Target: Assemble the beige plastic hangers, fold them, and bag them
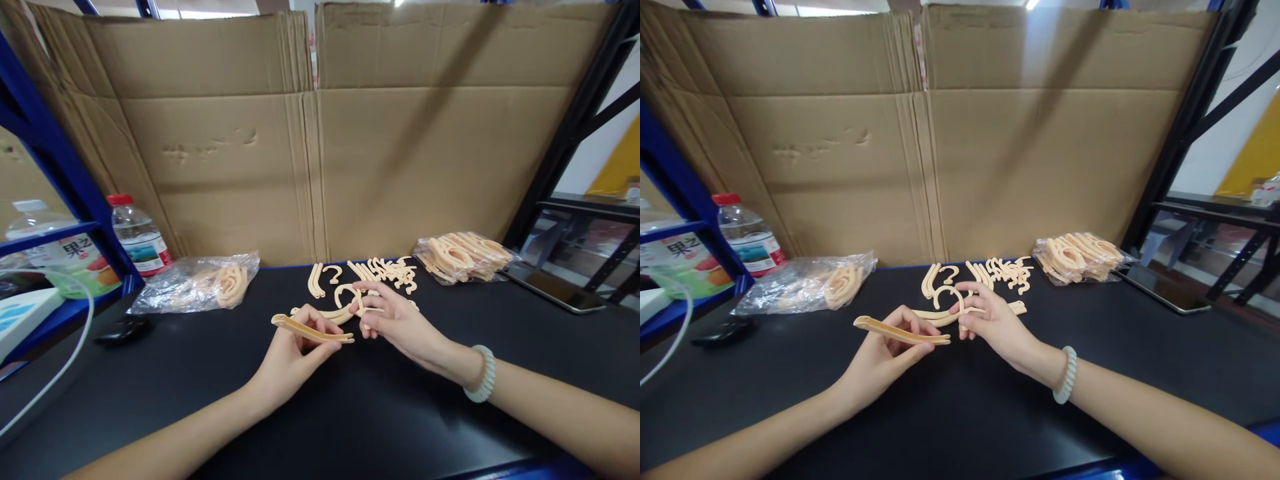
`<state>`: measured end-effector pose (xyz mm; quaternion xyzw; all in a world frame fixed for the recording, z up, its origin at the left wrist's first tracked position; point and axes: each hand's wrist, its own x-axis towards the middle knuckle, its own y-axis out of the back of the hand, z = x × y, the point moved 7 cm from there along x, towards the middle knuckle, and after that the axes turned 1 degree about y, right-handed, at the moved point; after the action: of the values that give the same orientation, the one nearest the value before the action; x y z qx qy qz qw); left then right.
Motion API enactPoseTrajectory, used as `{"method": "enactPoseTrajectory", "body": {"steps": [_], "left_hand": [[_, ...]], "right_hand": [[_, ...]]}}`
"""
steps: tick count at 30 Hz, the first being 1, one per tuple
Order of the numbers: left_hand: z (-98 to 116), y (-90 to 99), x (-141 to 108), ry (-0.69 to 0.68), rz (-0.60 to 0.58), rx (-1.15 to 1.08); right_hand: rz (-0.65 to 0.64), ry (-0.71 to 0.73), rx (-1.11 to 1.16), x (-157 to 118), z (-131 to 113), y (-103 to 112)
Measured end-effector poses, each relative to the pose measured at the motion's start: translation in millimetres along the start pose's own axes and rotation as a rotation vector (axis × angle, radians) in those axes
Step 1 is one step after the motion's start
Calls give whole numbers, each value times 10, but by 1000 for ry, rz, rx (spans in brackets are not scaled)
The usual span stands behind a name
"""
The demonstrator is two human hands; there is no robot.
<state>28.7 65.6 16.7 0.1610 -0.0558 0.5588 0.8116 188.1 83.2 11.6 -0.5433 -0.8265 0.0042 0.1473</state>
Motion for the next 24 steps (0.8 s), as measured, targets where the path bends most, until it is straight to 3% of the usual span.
{"method": "enactPoseTrajectory", "body": {"steps": [9, 24], "left_hand": [[15, 2, 1, -20, 10, -76], [99, 22, -45, -62, 112, 7]], "right_hand": [[56, -140, 95, 5, 55, 0], [-18, -60, -37, -18, 33, -41]]}}
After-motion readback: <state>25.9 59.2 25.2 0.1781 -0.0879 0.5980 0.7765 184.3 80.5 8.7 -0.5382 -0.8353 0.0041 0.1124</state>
